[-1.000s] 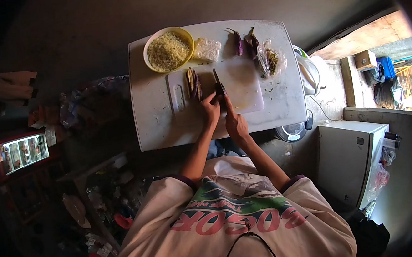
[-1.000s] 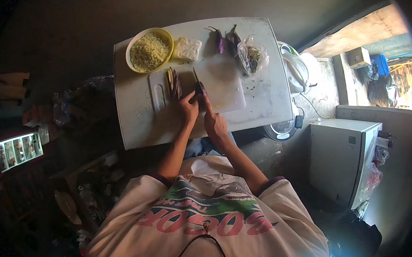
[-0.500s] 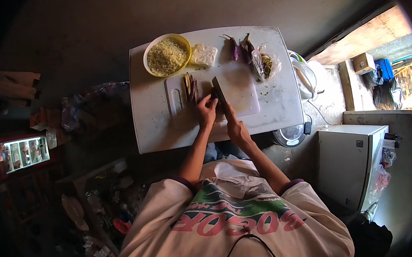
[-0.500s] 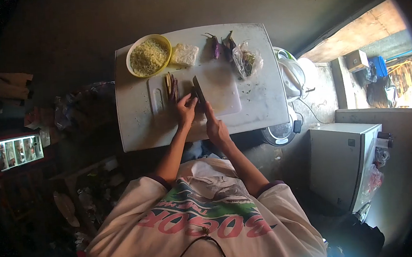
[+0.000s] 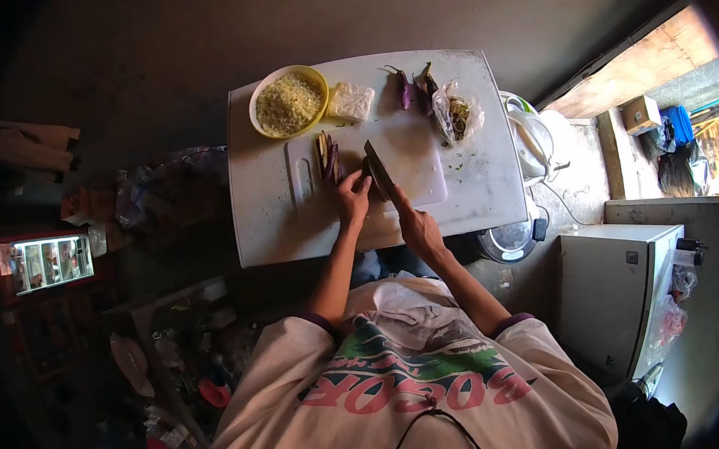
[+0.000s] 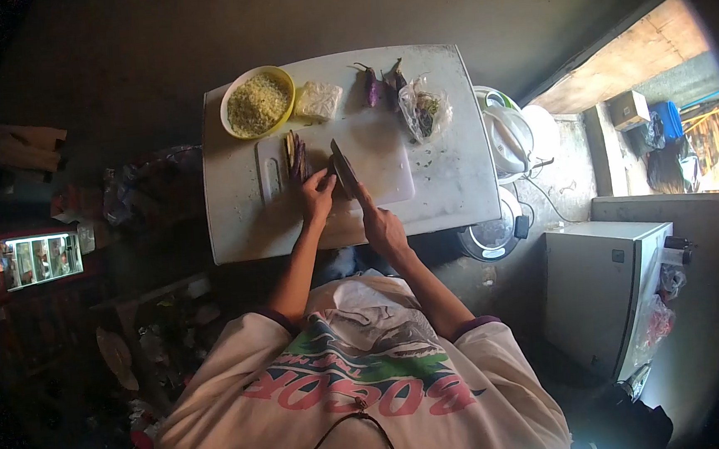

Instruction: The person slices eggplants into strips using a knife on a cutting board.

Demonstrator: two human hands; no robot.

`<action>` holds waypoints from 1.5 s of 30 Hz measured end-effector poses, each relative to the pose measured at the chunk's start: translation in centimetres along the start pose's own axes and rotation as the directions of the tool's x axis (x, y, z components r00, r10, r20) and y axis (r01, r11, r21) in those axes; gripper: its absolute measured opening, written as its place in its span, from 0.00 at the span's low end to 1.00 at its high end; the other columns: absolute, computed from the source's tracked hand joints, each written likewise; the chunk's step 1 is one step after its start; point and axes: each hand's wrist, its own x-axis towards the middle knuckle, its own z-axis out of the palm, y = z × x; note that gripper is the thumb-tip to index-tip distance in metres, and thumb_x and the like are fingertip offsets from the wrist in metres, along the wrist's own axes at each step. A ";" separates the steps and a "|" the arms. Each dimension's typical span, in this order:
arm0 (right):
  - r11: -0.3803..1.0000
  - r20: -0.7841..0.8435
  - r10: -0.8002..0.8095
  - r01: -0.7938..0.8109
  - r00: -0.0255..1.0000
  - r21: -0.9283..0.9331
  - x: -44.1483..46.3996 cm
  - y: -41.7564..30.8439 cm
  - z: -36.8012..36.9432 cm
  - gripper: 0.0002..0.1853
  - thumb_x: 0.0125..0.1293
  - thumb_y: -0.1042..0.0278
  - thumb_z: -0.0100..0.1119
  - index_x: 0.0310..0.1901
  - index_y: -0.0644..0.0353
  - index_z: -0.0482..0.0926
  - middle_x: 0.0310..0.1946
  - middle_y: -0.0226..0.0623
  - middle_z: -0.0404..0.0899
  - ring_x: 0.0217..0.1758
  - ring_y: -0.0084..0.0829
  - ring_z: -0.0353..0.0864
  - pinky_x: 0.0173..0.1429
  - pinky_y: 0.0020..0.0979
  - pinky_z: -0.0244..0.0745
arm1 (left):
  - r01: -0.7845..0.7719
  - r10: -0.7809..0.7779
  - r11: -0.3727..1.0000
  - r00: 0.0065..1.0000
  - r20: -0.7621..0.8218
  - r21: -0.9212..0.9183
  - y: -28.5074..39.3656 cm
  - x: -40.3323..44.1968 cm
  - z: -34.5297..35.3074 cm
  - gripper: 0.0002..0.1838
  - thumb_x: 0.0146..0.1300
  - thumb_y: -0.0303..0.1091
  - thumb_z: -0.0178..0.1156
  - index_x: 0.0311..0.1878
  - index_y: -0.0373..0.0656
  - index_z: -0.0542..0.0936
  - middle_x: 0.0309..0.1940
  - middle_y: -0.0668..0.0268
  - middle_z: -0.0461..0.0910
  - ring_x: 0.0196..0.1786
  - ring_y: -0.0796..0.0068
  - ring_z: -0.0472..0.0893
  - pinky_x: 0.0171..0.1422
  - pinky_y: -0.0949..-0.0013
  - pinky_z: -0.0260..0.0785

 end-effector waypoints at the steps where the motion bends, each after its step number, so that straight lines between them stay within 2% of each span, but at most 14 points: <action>1: 0.999 0.049 0.034 -0.034 0.998 -0.002 -0.2 -0.3 -0.3 0.37 0.73 0.70 0.45 0.81 0.43 0.46 0.28 0.62 0.81 0.29 0.63 0.82 0.35 0.60 0.73 | 0.033 -0.033 0.999 0.999 0.021 -0.011 0.0 0.0 -0.1 0.22 0.63 0.38 0.71 0.55 0.33 0.83 0.39 0.57 0.86 0.41 0.70 0.83 0.49 0.66 0.75; 3: 0.998 0.099 0.063 -0.063 0.993 -0.004 -0.5 -0.6 -0.4 0.39 0.72 0.71 0.45 0.81 0.43 0.43 0.27 0.60 0.82 0.29 0.61 0.83 0.37 0.59 0.75 | 0.065 -0.064 0.998 0.997 0.038 -0.018 0.7 -0.1 -0.2 0.23 0.62 0.39 0.72 0.54 0.33 0.83 0.39 0.56 0.87 0.41 0.69 0.83 0.49 0.66 0.75; 6: 0.999 0.106 0.040 -0.040 0.994 0.000 -1.1 -0.6 0.0 0.40 0.71 0.72 0.45 0.81 0.46 0.41 0.26 0.60 0.82 0.28 0.61 0.82 0.37 0.59 0.74 | 0.096 -0.101 0.990 0.994 0.041 0.100 1.3 -0.6 0.0 0.25 0.60 0.42 0.74 0.53 0.31 0.83 0.39 0.54 0.87 0.40 0.68 0.84 0.49 0.65 0.76; 11: 0.999 0.081 -0.047 0.044 0.996 0.029 -2.4 0.2 1.2 0.44 0.67 0.74 0.46 0.82 0.47 0.39 0.24 0.59 0.81 0.26 0.60 0.82 0.35 0.59 0.74 | 0.017 -0.014 0.986 1.000 -0.022 0.167 -0.1 -0.7 0.8 0.29 0.59 0.44 0.74 0.53 0.27 0.82 0.39 0.53 0.87 0.41 0.67 0.85 0.48 0.63 0.77; 15: 1.000 0.162 -0.012 0.011 0.987 0.009 -3.8 0.5 0.0 0.45 0.67 0.74 0.47 0.82 0.46 0.39 0.23 0.59 0.81 0.25 0.59 0.82 0.35 0.59 0.74 | 0.084 -0.084 0.988 0.996 -0.012 0.133 0.0 -0.8 0.8 0.28 0.59 0.43 0.75 0.53 0.27 0.82 0.39 0.52 0.86 0.41 0.67 0.84 0.49 0.63 0.76; 21: 0.998 0.113 -0.016 0.022 0.993 -0.055 0.2 0.8 1.6 0.43 0.68 0.73 0.47 0.82 0.43 0.40 0.24 0.59 0.81 0.27 0.59 0.82 0.36 0.58 0.75 | 0.096 -0.093 0.993 0.995 -0.041 0.062 -0.1 -1.2 1.2 0.28 0.59 0.41 0.75 0.54 0.28 0.81 0.38 0.52 0.86 0.41 0.67 0.84 0.49 0.63 0.76; 24: 0.996 0.009 -0.079 0.079 0.997 -0.036 1.7 0.1 1.5 0.43 0.69 0.72 0.48 0.82 0.42 0.40 0.24 0.59 0.81 0.28 0.60 0.82 0.37 0.58 0.76 | 0.111 -0.108 0.992 0.993 -0.042 0.065 -0.8 -1.0 1.1 0.28 0.60 0.42 0.75 0.54 0.27 0.81 0.39 0.52 0.86 0.42 0.65 0.85 0.50 0.63 0.76; 27: 0.996 0.044 -0.072 0.074 0.996 -0.043 1.2 0.1 -0.3 0.43 0.69 0.71 0.48 0.82 0.41 0.40 0.23 0.58 0.81 0.28 0.59 0.82 0.39 0.57 0.77 | 0.078 -0.075 0.995 0.996 -0.049 0.065 0.1 -1.1 1.3 0.27 0.60 0.41 0.74 0.54 0.27 0.81 0.41 0.51 0.86 0.43 0.64 0.85 0.51 0.62 0.77; 29: 0.995 0.161 -0.008 0.023 0.987 -0.093 -0.9 0.1 -1.3 0.44 0.68 0.71 0.49 0.82 0.41 0.40 0.23 0.57 0.81 0.28 0.58 0.83 0.38 0.56 0.78 | 0.015 -0.005 0.984 0.998 -0.059 0.179 1.1 -1.3 1.1 0.27 0.61 0.40 0.73 0.54 0.27 0.81 0.42 0.50 0.86 0.44 0.63 0.85 0.52 0.61 0.76; 33: 0.991 0.197 0.013 0.014 0.980 -0.135 -2.4 0.8 -1.9 0.44 0.68 0.72 0.49 0.82 0.40 0.40 0.23 0.57 0.81 0.28 0.57 0.83 0.38 0.56 0.78 | 0.048 -0.036 0.980 0.997 -0.066 0.192 1.9 -1.4 1.5 0.27 0.61 0.40 0.73 0.54 0.27 0.81 0.41 0.50 0.86 0.44 0.62 0.85 0.52 0.61 0.76; 36: 0.986 0.112 -0.077 0.092 0.991 -0.141 -0.3 1.4 0.2 0.44 0.68 0.72 0.50 0.82 0.41 0.41 0.24 0.57 0.81 0.28 0.56 0.83 0.37 0.55 0.78 | 0.004 0.008 0.993 0.995 -0.095 0.118 0.5 -1.4 1.7 0.25 0.61 0.39 0.72 0.54 0.27 0.81 0.41 0.50 0.86 0.44 0.62 0.85 0.52 0.60 0.76; 39: 0.976 0.013 -0.146 0.146 0.989 -0.158 2.1 1.6 1.9 0.43 0.68 0.72 0.50 0.82 0.43 0.43 0.25 0.54 0.80 0.28 0.55 0.82 0.37 0.55 0.78 | -0.053 0.084 0.971 0.989 -0.123 0.235 0.6 -1.4 2.0 0.23 0.61 0.36 0.71 0.53 0.27 0.81 0.39 0.50 0.86 0.43 0.61 0.85 0.51 0.60 0.76; 41: 0.968 -0.082 -0.214 0.199 0.973 -0.153 2.6 1.8 3.0 0.42 0.69 0.72 0.49 0.81 0.41 0.44 0.26 0.56 0.82 0.29 0.58 0.83 0.37 0.57 0.77 | -0.016 0.036 0.975 0.996 -0.085 0.220 0.7 -1.4 1.6 0.22 0.61 0.35 0.71 0.53 0.28 0.81 0.39 0.49 0.85 0.43 0.59 0.85 0.51 0.59 0.76; 45: 0.974 -0.049 -0.215 0.211 0.975 -0.085 1.2 4.6 4.2 0.42 0.69 0.72 0.49 0.81 0.42 0.44 0.25 0.55 0.82 0.27 0.56 0.83 0.35 0.56 0.78 | 0.067 -0.049 0.963 0.996 -0.076 0.261 1.1 -1.2 1.5 0.22 0.61 0.36 0.71 0.54 0.32 0.82 0.47 0.48 0.86 0.50 0.55 0.85 0.57 0.58 0.75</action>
